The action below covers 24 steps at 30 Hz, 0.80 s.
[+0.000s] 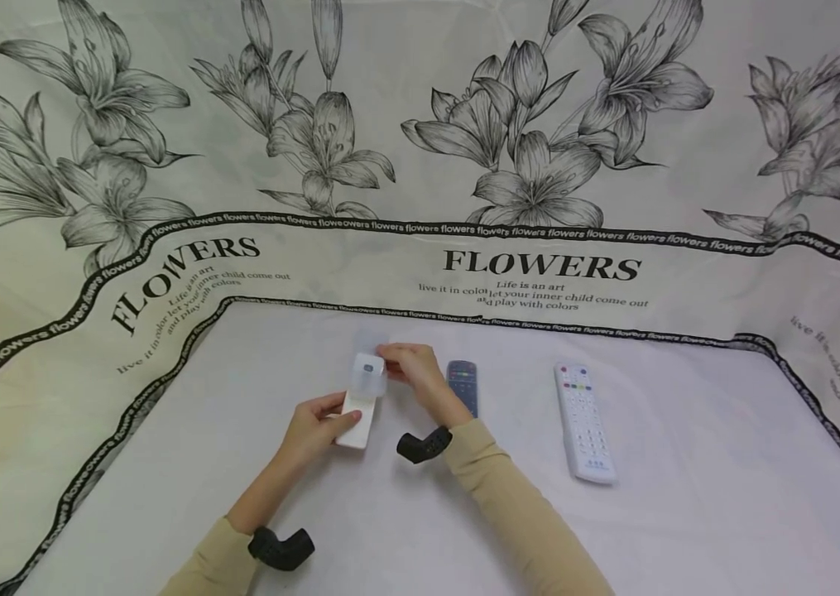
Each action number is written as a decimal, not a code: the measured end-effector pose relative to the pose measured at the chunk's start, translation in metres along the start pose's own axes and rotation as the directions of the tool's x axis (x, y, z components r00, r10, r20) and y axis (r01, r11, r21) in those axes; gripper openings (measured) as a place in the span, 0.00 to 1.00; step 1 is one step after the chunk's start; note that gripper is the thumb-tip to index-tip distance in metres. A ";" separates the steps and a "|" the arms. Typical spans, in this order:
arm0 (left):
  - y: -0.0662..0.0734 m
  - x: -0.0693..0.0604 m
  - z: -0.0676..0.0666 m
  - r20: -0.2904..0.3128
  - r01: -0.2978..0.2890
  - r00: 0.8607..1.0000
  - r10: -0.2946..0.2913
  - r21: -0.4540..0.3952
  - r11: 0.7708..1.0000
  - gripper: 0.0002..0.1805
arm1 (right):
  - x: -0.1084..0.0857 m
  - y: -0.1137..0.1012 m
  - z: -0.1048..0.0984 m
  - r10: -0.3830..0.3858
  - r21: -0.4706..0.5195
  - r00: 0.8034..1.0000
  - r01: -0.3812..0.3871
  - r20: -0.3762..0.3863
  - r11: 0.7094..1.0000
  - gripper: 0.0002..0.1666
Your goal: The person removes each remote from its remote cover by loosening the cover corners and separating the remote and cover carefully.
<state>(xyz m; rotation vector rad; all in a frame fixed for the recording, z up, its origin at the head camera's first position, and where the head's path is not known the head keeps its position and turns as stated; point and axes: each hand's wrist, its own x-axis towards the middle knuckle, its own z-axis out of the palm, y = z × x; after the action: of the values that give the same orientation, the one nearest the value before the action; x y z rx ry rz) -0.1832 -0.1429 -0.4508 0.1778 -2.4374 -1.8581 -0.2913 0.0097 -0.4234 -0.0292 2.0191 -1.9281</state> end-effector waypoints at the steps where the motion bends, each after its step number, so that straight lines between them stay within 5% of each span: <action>1: 0.001 0.000 0.000 0.005 -0.006 1.000 0.006 0.001 1.000 0.24 | 0.001 -0.001 -0.001 0.001 0.001 1.000 -0.001 -0.006 1.000 0.20; 12: 0.003 -0.001 0.002 0.034 -0.004 0.999 0.003 0.035 0.999 0.24 | 0.002 -0.004 -0.007 0.077 -0.014 0.996 -0.077 0.048 0.997 0.25; 24: 0.002 -0.001 0.002 0.041 -0.037 0.999 0.036 0.039 0.999 0.23 | 0.002 -0.005 -0.006 -0.013 -0.016 1.000 0.013 0.010 1.000 0.21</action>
<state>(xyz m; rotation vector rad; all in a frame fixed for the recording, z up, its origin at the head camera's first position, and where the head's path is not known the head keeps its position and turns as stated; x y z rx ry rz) -0.1829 -0.1409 -0.4497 0.0983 -2.4878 -1.8175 -0.2961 0.0145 -0.4191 -0.0562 2.0329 -1.9161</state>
